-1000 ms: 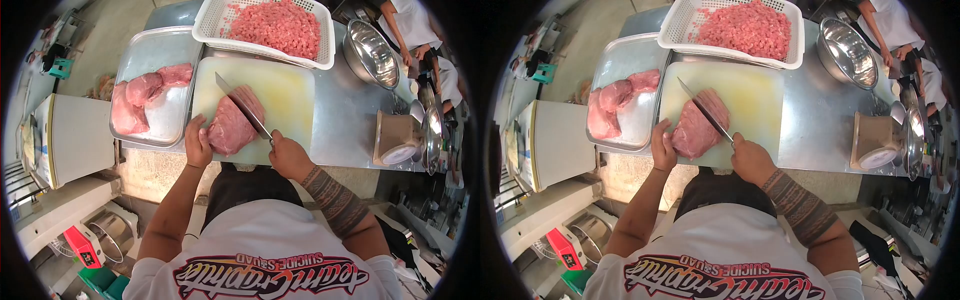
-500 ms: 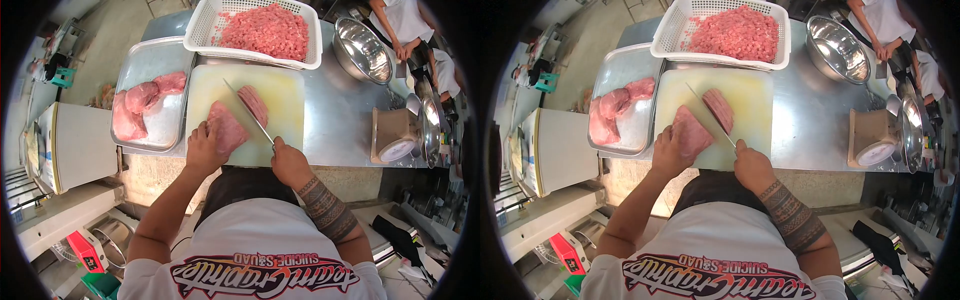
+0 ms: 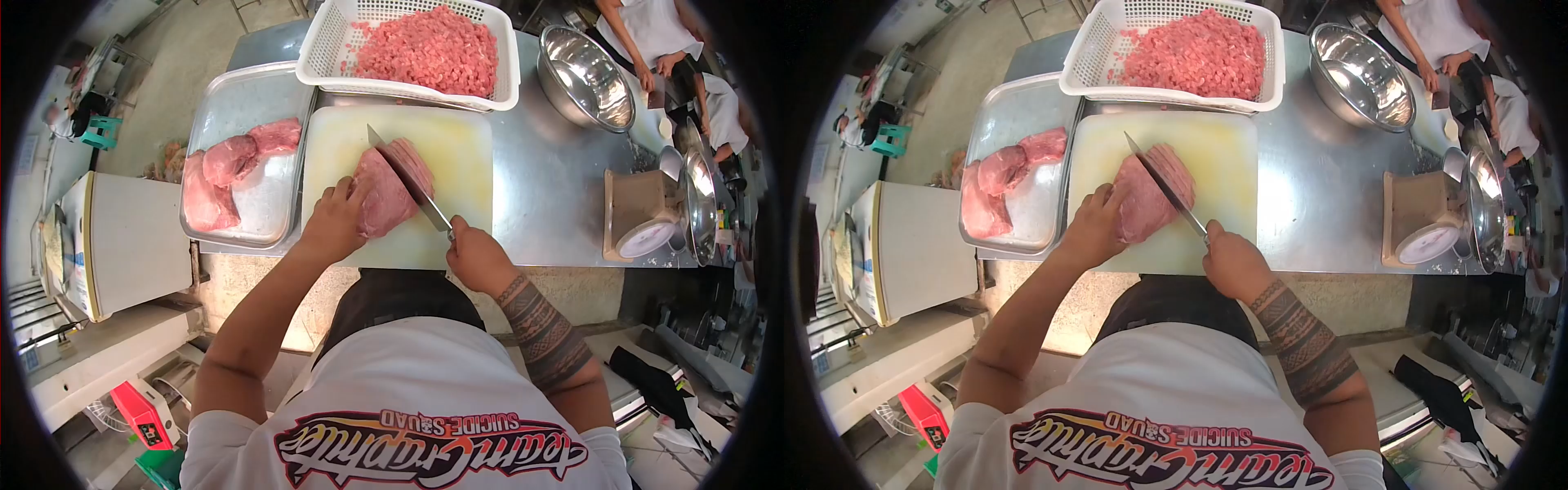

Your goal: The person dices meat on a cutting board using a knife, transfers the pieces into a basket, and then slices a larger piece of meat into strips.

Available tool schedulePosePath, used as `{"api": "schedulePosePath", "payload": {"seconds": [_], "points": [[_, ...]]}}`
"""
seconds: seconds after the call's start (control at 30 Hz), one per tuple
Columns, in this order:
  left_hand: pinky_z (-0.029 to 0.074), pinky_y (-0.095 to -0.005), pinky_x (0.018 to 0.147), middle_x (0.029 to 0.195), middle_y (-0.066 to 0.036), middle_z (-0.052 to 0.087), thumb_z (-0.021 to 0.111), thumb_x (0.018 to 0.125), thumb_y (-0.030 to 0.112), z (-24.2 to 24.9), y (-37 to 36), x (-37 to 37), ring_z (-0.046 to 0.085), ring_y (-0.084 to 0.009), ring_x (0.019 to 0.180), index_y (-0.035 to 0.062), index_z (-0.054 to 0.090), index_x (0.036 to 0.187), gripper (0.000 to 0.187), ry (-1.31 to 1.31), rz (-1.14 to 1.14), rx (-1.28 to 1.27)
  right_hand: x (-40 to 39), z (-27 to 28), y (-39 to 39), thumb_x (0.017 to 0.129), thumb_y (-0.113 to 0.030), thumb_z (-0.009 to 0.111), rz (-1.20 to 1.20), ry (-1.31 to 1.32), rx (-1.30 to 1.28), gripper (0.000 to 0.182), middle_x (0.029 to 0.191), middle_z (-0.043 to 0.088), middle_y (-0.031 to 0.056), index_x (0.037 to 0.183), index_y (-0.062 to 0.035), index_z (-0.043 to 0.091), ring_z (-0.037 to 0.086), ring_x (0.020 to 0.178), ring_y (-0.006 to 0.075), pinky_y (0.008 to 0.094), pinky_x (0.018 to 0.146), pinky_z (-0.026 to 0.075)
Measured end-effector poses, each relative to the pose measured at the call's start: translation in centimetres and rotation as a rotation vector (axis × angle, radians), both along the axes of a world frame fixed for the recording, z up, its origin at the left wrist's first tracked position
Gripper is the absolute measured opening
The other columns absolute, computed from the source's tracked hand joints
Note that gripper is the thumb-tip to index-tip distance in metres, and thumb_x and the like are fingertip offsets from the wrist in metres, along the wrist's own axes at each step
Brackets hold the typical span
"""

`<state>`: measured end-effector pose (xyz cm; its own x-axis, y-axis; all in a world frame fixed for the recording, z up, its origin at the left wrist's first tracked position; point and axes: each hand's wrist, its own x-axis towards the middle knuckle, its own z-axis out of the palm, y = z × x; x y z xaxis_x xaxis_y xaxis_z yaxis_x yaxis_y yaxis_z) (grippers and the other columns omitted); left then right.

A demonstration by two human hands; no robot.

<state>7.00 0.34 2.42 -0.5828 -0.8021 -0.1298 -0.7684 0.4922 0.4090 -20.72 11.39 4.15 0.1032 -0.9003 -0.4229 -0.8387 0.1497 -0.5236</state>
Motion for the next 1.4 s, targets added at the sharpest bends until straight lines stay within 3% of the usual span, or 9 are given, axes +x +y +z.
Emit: {"api": "schedulePosePath", "payload": {"seconds": [0.17,0.27,0.67,0.8,0.97,1.13,1.23,1.3,1.4], "points": [[0.051,-0.0568,0.101,0.139,-0.022,0.056,0.073,0.086,0.016,-3.1,-1.3,-1.4,0.060,-0.0455,0.118,0.0100,0.052,0.146,0.064,0.262,0.152,-0.205,2.2,1.6,0.5,0.094,-0.008,0.058,-0.058,0.060,0.020,0.019,0.090,0.071,0.0291,0.108,0.0031,0.050,0.071,0.087,0.0496,0.0593,0.078,0.055],[0.052,-0.0561,0.098,0.134,-0.019,0.060,0.064,0.091,0.013,-3.0,-2.4,-4.2,0.061,-0.0442,0.115,0.0093,0.057,0.140,0.050,0.203,0.275,-0.133,2.4,4.9,1.0,0.095,-0.008,0.059,-0.112,0.066,0.020,0.018,0.088,0.070,0.0287,0.107,0.0025,0.050,0.070,0.086,0.0494,0.0586,0.077,0.056],[0.052,-0.0527,0.097,0.132,-0.019,0.063,0.060,0.093,0.010,-3.0,-2.1,-5.0,0.062,-0.0414,0.112,0.0084,0.060,0.142,0.049,0.107,0.278,-0.204,1.8,11.5,-2.3,0.093,-0.004,0.061,0.026,0.027,0.186,0.021,0.087,0.068,0.0280,0.108,0.0052,0.048,0.070,0.087,0.0486,0.0567,0.079,0.056],[0.051,-0.0511,0.098,0.135,-0.020,0.060,0.064,0.091,0.012,-3.7,-2.0,-5.0,0.061,-0.0406,0.113,0.0066,0.062,0.137,0.047,0.145,0.286,-0.195,4.0,8.6,-5.5,0.093,-0.005,0.059,0.033,0.048,0.112,0.026,0.090,0.069,0.0293,0.114,0.0068,0.049,0.069,0.089,0.0497,0.0561,0.079,0.056],[0.050,-0.0516,0.100,0.135,-0.020,0.060,0.067,0.089,0.012,-4.0,-1.9,-5.2,0.060,-0.0405,0.114,0.0058,0.061,0.139,0.050,0.170,0.304,-0.185,6.6,-0.4,-9.3,0.092,-0.006,0.059,-0.003,-0.044,-0.114,0.033,0.091,0.069,0.0313,0.120,0.0075,0.049,0.068,0.090,0.0508,0.0575,0.080,0.054],[0.049,-0.0505,0.099,0.134,-0.019,0.059,0.085,0.078,0.033,-3.6,-1.9,-5.2,0.060,-0.0396,0.115,0.0020,0.059,0.140,0.074,0.170,0.318,-0.223,5.7,5.6,-7.0,0.093,-0.007,0.060,0.112,0.108,0.026,0.029,0.090,0.072,0.0259,0.118,0.0060,0.053,0.072,0.086,0.0477,0.0554,0.076,0.057],[0.049,-0.0497,0.099,0.133,-0.019,0.059,0.093,0.067,0.043,-3.2,-2.0,-5.6,0.060,-0.0390,0.113,0.0021,0.058,0.141,0.091,0.162,0.346,-0.201,4.2,8.5,-2.5,0.094,-0.007,0.059,0.006,0.145,0.250,0.029,0.086,0.071,0.0257,0.118,0.0052,0.051,0.071,0.084,0.0471,0.0570,0.075,0.056],[0.049,-0.0497,0.099,0.131,-0.019,0.060,0.092,0.068,0.043,-3.0,-1.9,-5.8,0.060,-0.0390,0.112,0.0021,0.058,0.140,0.090,0.186,0.355,-0.199,4.0,5.9,-1.0,0.094,-0.007,0.059,-0.018,0.131,0.235,0.030,0.084,0.070,0.0257,0.120,0.0052,0.050,0.071,0.083,0.0470,0.0573,0.075,0.056],[0.049,-0.0506,0.099,0.127,-0.020,0.062,0.082,0.083,0.034,-2.9,-2.2,-5.4,0.061,-0.0399,0.110,0.0009,0.058,0.137,0.067,0.299,0.370,-0.173,4.9,-0.7,-3.7,0.093,-0.007,0.059,-0.007,0.090,-0.061,0.031,0.084,0.070,0.0266,0.120,0.0042,0.053,0.071,0.080,0.0469,0.0570,0.073,0.056]]}}
